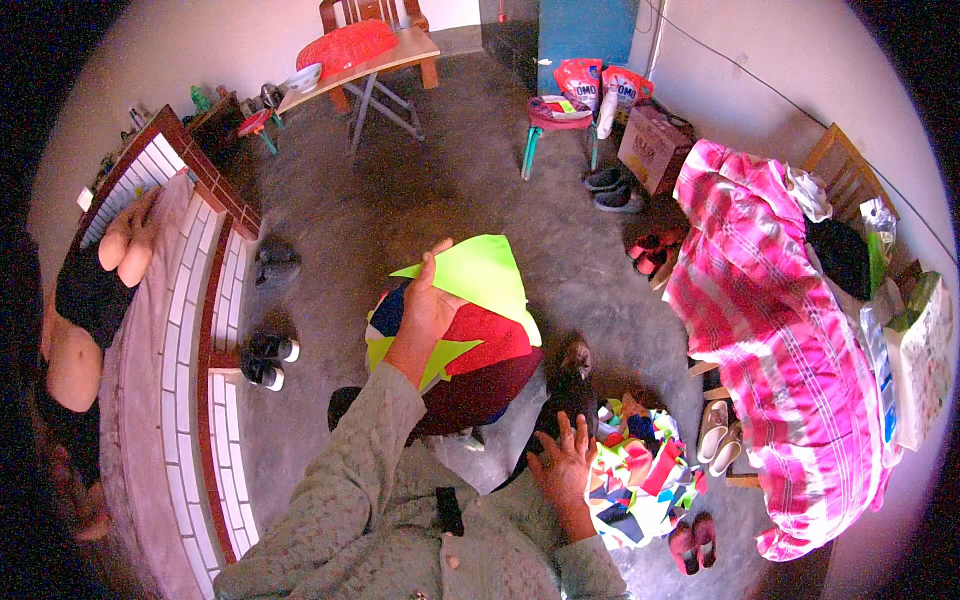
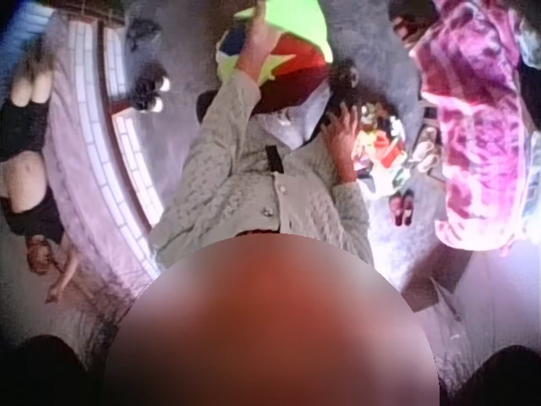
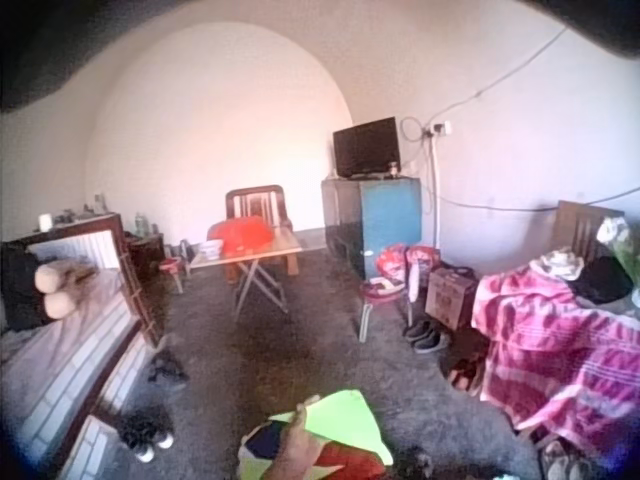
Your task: The person sits on the floor and assembles a multi-colored paper craft by folding and attaching individual colored paper pieces to a growing structure. They repeatedly pick up pieces from a pile, fold them, and attach them to the craft held in their lap.
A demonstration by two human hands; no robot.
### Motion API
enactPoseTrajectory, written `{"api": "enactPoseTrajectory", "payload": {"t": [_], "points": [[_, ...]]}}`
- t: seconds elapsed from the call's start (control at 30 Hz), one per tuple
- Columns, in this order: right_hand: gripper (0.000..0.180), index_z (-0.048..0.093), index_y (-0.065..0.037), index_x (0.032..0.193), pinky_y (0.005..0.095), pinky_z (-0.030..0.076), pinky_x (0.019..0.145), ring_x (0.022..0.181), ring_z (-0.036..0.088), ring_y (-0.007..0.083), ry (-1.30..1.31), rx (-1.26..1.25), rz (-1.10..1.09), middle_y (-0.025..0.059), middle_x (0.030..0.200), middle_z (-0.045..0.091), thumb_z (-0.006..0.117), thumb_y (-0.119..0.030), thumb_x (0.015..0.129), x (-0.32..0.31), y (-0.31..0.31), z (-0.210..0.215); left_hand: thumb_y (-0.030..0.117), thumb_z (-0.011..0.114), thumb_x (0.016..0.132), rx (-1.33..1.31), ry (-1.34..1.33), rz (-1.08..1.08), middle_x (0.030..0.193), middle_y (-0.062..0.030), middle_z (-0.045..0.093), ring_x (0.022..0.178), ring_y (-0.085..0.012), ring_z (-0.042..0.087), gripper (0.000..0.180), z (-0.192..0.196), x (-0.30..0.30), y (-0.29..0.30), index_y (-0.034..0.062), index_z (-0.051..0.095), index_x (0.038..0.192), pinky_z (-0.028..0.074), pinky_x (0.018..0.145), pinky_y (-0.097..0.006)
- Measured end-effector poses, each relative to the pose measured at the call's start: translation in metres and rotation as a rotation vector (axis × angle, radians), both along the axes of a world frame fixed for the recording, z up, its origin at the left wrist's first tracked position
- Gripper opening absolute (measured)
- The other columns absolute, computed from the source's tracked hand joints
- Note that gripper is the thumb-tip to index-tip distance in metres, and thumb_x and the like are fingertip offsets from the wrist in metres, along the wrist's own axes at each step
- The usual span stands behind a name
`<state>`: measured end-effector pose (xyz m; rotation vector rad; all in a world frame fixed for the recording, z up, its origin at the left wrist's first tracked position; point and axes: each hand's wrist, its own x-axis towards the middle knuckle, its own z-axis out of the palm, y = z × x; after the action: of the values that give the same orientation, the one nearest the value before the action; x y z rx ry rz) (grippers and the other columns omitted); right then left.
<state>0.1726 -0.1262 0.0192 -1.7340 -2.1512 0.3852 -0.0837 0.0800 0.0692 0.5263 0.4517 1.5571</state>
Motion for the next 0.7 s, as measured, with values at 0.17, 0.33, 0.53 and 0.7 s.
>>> {"api": "enactPoseTrajectory", "payload": {"t": [0.17, 0.33, 0.53, 0.7], "points": [[0.037, 0.065, -0.019, 0.103, 0.0562, 0.025, 0.099, 0.133, 0.023, 0.0337, 0.008, -0.024, 0.006, 0.0066, 0.139, 0.036, 0.071, -0.028, 0.068, 0.000, 0.002, 0.005, 0.024, 0.051, 0.092, -0.257, 0.520, 0.249, 0.115, -0.0116, 0.056, 0.104, -0.0269, 0.056, 0.037, -0.085, -0.032, 0.013, 0.0097, 0.047, 0.125, 0.050, 0.081, -0.044], [0.037, 0.064, -0.019, 0.103, 0.0556, 0.026, 0.099, 0.132, 0.024, 0.0344, -0.019, 0.002, 0.022, 0.0076, 0.138, 0.036, 0.070, -0.028, 0.068, 0.000, 0.003, 0.006, 0.006, 0.054, 0.086, -0.405, 0.394, 0.294, 0.109, -0.0120, 0.057, 0.097, -0.0251, 0.059, 0.033, -0.088, -0.043, 0.011, 0.0076, 0.049, 0.119, 0.054, 0.072, -0.038], [0.037, 0.063, -0.018, 0.105, 0.0553, 0.026, 0.100, 0.132, 0.023, 0.0356, 0.017, -0.003, 0.026, 0.0085, 0.139, 0.035, 0.069, -0.027, 0.070, 0.002, 0.001, 0.010, -0.003, 0.052, 0.080, -0.527, 0.483, 0.490, 0.102, -0.0093, 0.057, 0.093, -0.0229, 0.058, 0.034, -0.066, -0.056, 0.003, 0.0042, 0.051, 0.113, 0.052, 0.077, -0.035], [0.035, 0.063, -0.016, 0.104, 0.0555, 0.024, 0.101, 0.132, 0.023, 0.0357, 0.067, -0.027, -0.004, 0.0094, 0.140, 0.035, 0.068, -0.026, 0.071, 0.005, 0.001, 0.008, -0.001, 0.056, 0.074, -0.242, 1.194, 0.844, 0.105, -0.0120, 0.059, 0.098, -0.0233, 0.057, 0.033, -0.079, -0.071, 0.002, 0.0034, 0.055, 0.107, 0.043, 0.089, -0.033]]}}
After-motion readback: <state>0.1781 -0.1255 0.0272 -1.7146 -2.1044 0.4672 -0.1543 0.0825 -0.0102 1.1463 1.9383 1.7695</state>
